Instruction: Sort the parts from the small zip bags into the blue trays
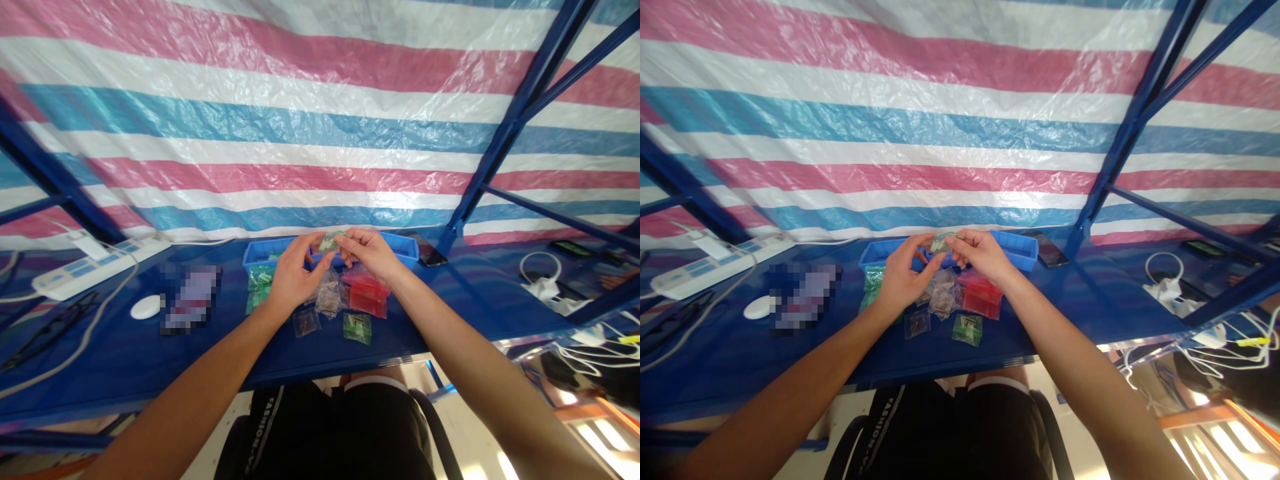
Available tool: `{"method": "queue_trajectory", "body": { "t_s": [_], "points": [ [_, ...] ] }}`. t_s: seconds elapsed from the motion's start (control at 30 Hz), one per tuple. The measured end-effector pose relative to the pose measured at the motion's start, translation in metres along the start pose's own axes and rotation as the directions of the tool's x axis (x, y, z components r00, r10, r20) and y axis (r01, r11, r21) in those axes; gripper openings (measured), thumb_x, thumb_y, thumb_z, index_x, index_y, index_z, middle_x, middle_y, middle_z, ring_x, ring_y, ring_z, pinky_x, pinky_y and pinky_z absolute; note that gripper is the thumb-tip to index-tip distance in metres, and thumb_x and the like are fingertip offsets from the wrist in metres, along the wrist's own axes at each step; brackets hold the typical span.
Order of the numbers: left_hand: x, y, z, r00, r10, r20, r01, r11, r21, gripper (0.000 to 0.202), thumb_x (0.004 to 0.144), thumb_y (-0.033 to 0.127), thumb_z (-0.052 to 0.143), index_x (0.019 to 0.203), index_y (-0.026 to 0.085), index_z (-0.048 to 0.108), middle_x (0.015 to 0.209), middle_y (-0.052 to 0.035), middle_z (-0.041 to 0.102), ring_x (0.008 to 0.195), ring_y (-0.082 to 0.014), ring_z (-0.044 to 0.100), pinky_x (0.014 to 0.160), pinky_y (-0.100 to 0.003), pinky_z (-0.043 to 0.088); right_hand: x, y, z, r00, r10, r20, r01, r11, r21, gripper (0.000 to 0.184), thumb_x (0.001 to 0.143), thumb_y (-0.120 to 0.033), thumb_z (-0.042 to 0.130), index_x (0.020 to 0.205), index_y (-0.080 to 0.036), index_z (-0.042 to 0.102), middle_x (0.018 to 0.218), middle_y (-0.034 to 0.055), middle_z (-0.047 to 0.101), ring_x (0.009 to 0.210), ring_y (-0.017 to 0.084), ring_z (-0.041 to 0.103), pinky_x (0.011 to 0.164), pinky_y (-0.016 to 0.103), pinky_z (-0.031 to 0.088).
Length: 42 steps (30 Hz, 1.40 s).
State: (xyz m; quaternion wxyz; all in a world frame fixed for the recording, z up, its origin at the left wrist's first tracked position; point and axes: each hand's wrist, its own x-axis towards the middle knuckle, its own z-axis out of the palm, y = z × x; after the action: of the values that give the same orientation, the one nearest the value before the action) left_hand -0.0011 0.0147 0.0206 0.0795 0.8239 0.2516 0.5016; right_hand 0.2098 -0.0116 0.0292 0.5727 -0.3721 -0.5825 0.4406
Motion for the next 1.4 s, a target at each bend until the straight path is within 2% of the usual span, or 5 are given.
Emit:
{"method": "queue_trajectory", "body": {
  "t_s": [0.3, 0.5, 0.63, 1.23, 1.4],
  "points": [
    [-0.002, -0.002, 0.006, 0.94, 0.061, 0.336, -0.05, 0.998, -0.039, 0.023, 0.108, 0.04, 0.062, 0.112, 0.024, 0.079, 0.106, -0.0031, 0.082, 0.093, -0.0218, 0.078, 0.085, -0.035, 0.062, 0.003, -0.005, -0.007, 0.967, -0.13, -0.221, 0.125, 0.992, -0.036, 0.052, 0.087, -0.07, 0.08, 0.069, -0.024, 0.061, 0.06, -0.0015, 0.06, 0.051, 0.013, 0.051, 0.053, 0.03, 0.042],
    [-0.009, -0.007, 0.011, 0.848, 0.18, 0.498, -0.167, 0.983, -0.071, 0.043, 0.1, 0.046, 0.075, 0.137, 0.024, 0.074, 0.144, -0.0118, 0.072, 0.137, -0.0295, 0.067, 0.119, -0.047, 0.053, 0.005, -0.004, -0.009, 0.955, -0.129, -0.269, 0.116, 0.991, -0.065, 0.056, 0.086, -0.074, 0.078, 0.068, -0.024, 0.059, 0.059, -0.0011, 0.059, 0.051, 0.014, 0.051, 0.053, 0.03, 0.043],
    [-0.012, -0.011, 0.013, 0.784, 0.19, 0.591, -0.187, 0.98, -0.066, 0.047, 0.099, 0.047, 0.076, 0.14, 0.024, 0.073, 0.141, -0.0125, 0.073, 0.13, -0.0291, 0.071, 0.116, -0.045, 0.056, 0.005, -0.002, -0.009, 0.943, -0.134, -0.304, 0.116, 0.99, -0.078, 0.052, 0.082, -0.072, 0.082, 0.079, -0.024, 0.064, 0.061, -0.0022, 0.061, 0.05, 0.013, 0.05, 0.05, 0.029, 0.042],
    [-0.011, -0.019, 0.016, 0.851, 0.145, 0.505, -0.174, 0.985, 0.01, 0.02, 0.101, 0.025, 0.067, 0.117, 0.023, 0.078, 0.12, -0.0097, 0.077, 0.115, -0.0263, 0.074, 0.106, -0.042, 0.059, 0.001, 0.008, 0.003, 0.978, -0.184, -0.096, 0.155, 0.956, -0.251, 0.047, 0.086, -0.057, 0.084, 0.118, -0.024, 0.074, 0.099, 0.0059, 0.077, 0.09, 0.022, 0.072, 0.074, 0.033, 0.06],
    [-0.008, -0.014, 0.013, 0.92, -0.015, 0.391, 0.016, 1.0, 0.001, 0.019, 0.103, 0.026, 0.062, 0.12, 0.022, 0.067, 0.115, -0.0075, 0.08, 0.108, -0.0278, 0.077, 0.097, -0.044, 0.062, 0.001, 0.013, 0.003, 0.966, -0.247, -0.071, 0.201, 0.898, -0.392, 0.046, 0.092, -0.056, 0.079, 0.123, -0.023, 0.076, 0.105, 0.0067, 0.077, 0.096, 0.023, 0.072, 0.08, 0.033, 0.059]
  ]
}}
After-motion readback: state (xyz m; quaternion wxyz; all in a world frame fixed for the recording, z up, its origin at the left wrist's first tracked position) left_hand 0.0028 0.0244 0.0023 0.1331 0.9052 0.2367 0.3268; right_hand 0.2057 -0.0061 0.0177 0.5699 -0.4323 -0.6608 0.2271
